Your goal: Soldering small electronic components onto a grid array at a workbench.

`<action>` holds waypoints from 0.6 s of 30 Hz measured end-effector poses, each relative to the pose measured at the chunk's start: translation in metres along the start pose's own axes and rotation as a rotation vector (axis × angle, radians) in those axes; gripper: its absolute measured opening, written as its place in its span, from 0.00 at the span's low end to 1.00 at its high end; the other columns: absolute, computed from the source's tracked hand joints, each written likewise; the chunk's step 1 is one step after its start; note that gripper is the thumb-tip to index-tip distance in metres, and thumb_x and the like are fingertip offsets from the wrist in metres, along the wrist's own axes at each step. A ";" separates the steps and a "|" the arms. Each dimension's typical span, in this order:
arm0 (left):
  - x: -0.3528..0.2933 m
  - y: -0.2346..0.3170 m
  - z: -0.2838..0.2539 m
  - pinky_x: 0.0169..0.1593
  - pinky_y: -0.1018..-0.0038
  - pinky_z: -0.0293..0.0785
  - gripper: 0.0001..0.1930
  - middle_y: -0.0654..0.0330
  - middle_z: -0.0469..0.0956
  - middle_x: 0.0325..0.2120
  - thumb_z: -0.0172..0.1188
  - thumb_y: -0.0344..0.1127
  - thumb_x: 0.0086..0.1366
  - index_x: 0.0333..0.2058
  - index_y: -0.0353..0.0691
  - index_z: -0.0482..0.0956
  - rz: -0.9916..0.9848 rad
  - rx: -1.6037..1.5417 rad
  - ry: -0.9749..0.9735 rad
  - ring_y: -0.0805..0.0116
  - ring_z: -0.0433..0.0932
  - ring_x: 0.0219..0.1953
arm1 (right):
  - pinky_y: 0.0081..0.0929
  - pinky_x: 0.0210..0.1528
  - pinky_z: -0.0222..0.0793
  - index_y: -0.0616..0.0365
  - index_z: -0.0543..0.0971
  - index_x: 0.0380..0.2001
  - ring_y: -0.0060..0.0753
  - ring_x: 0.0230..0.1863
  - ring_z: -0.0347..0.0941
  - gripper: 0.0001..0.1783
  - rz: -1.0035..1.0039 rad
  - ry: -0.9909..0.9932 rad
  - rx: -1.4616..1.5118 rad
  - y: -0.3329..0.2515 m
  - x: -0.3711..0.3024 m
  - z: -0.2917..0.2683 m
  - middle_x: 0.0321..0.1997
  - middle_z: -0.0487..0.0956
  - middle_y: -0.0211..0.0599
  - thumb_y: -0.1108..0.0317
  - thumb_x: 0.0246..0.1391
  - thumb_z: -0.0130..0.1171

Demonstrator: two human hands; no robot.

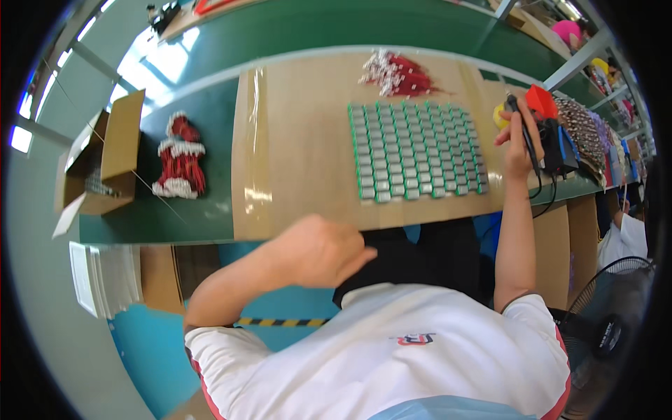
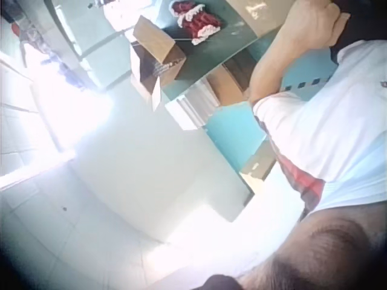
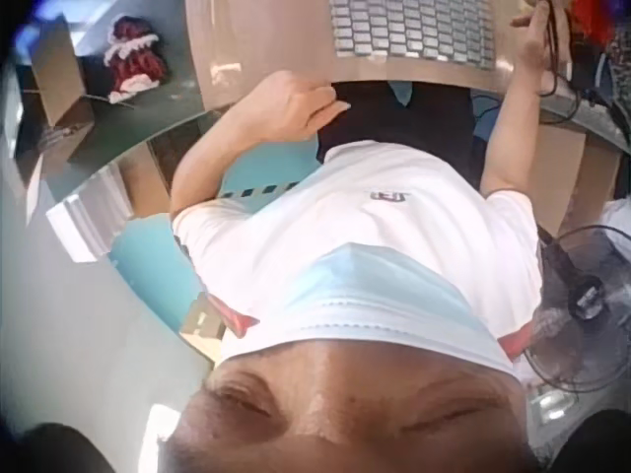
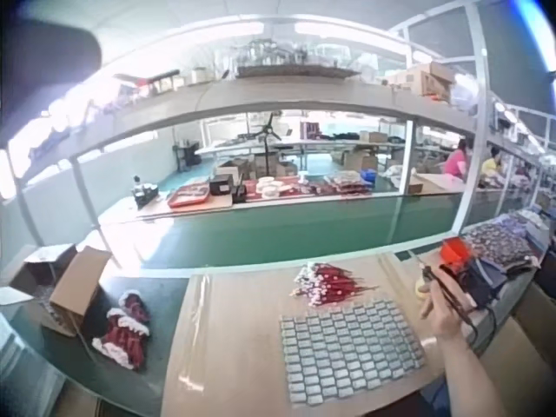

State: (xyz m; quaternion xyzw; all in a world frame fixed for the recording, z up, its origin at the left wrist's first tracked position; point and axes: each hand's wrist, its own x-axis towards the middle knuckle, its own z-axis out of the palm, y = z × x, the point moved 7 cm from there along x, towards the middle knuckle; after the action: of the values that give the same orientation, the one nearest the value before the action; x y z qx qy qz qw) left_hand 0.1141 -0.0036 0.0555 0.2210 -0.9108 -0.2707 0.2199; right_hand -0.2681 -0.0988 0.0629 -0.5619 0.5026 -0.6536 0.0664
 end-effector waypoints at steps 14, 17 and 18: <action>-0.206 -0.279 0.096 0.66 0.49 0.66 0.20 0.43 0.75 0.58 0.52 0.39 0.71 0.57 0.37 0.77 -0.435 0.856 0.250 0.42 0.71 0.63 | 0.17 0.26 0.74 0.55 0.83 0.55 0.18 0.27 0.79 0.15 -0.112 0.040 -0.125 0.046 -0.018 0.003 0.39 0.87 0.34 0.71 0.67 0.59; -0.146 -0.233 0.119 0.66 0.50 0.66 0.20 0.42 0.74 0.59 0.57 0.40 0.70 0.57 0.37 0.77 -0.445 0.617 0.258 0.41 0.70 0.63 | 0.17 0.26 0.73 0.58 0.83 0.55 0.18 0.25 0.79 0.15 -0.286 0.022 -0.212 0.036 -0.020 -0.004 0.39 0.87 0.36 0.71 0.67 0.60; -0.124 -0.201 0.122 0.66 0.50 0.66 0.20 0.42 0.74 0.59 0.57 0.40 0.70 0.57 0.37 0.77 -0.426 0.609 0.241 0.41 0.70 0.63 | 0.17 0.26 0.73 0.58 0.83 0.55 0.18 0.25 0.79 0.15 -0.273 0.036 -0.231 0.034 -0.016 -0.011 0.39 0.87 0.36 0.71 0.67 0.60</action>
State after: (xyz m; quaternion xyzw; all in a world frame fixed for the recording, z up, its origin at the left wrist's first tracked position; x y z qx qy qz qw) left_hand 0.2074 -0.0429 -0.1899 0.4904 -0.8509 0.0002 0.1884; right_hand -0.2875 -0.0987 0.0293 -0.6172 0.4944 -0.6044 -0.0970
